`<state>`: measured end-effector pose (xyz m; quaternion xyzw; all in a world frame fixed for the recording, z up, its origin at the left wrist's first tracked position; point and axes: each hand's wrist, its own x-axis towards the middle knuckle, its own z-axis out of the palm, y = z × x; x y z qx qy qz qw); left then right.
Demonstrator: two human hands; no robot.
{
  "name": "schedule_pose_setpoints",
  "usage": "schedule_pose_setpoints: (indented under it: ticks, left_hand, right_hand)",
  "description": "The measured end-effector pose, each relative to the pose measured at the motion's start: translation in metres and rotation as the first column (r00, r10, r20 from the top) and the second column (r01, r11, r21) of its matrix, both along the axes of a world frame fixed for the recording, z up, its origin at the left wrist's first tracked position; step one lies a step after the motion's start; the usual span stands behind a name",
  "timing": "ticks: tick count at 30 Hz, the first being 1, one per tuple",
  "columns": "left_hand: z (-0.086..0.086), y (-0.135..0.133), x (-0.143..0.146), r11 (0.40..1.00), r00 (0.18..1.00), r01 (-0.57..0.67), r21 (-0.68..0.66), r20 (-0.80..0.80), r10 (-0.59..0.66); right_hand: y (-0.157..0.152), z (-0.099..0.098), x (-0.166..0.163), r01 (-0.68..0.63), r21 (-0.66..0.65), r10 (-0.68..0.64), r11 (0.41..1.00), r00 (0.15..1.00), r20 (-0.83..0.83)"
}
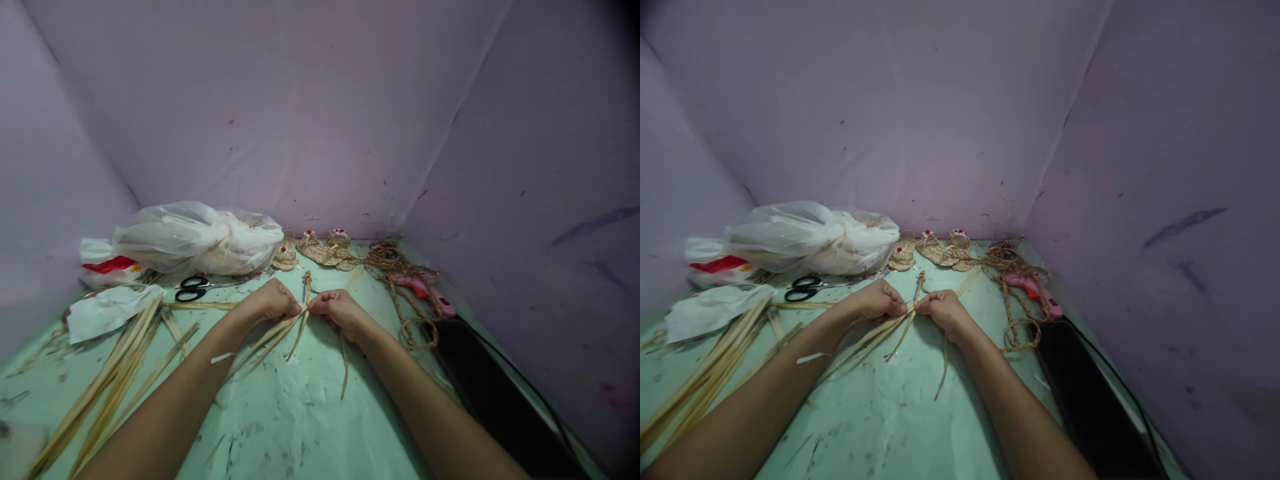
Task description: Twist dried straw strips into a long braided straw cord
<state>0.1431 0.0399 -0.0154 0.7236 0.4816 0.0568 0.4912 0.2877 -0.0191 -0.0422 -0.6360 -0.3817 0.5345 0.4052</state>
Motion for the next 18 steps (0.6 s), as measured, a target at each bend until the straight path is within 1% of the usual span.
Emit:
schedule_pose_setpoints:
  ticks: [4, 9, 11, 15, 18]
  left_hand:
    - [0.001, -0.001, 0.001, 1.0, 1.0, -0.005, 0.011, -0.012, 0.006]
    - [0.005, -0.006, 0.003, 1.0, 0.999, -0.005, -0.026, -0.047, 0.003]
    - [0.002, -0.004, 0.003, 0.999, 0.999, -0.001, -0.034, -0.045, 0.0]
    - [-0.011, 0.003, 0.001, 0.999, 0.999, -0.002, -0.04, -0.038, 0.001]
    - [-0.012, 0.004, 0.0, 0.998, 1.0, 0.022, -0.065, -0.019, -0.023]
  right_hand:
    - [0.0, 0.0, 0.0, -0.002, -0.006, 0.002, 1.0, 1.0, 0.01]
    - [-0.001, 0.001, -0.001, -0.002, 0.006, 0.001, 1.0, 1.0, 0.018]
    - [-0.001, 0.002, -0.001, 0.003, 0.007, -0.003, 1.0, 1.0, 0.025]
    - [0.0, 0.003, -0.001, -0.025, -0.012, 0.026, 1.0, 1.0, 0.01]
    - [0.0, 0.003, -0.002, -0.036, -0.007, 0.036, 0.999, 0.999, 0.001]
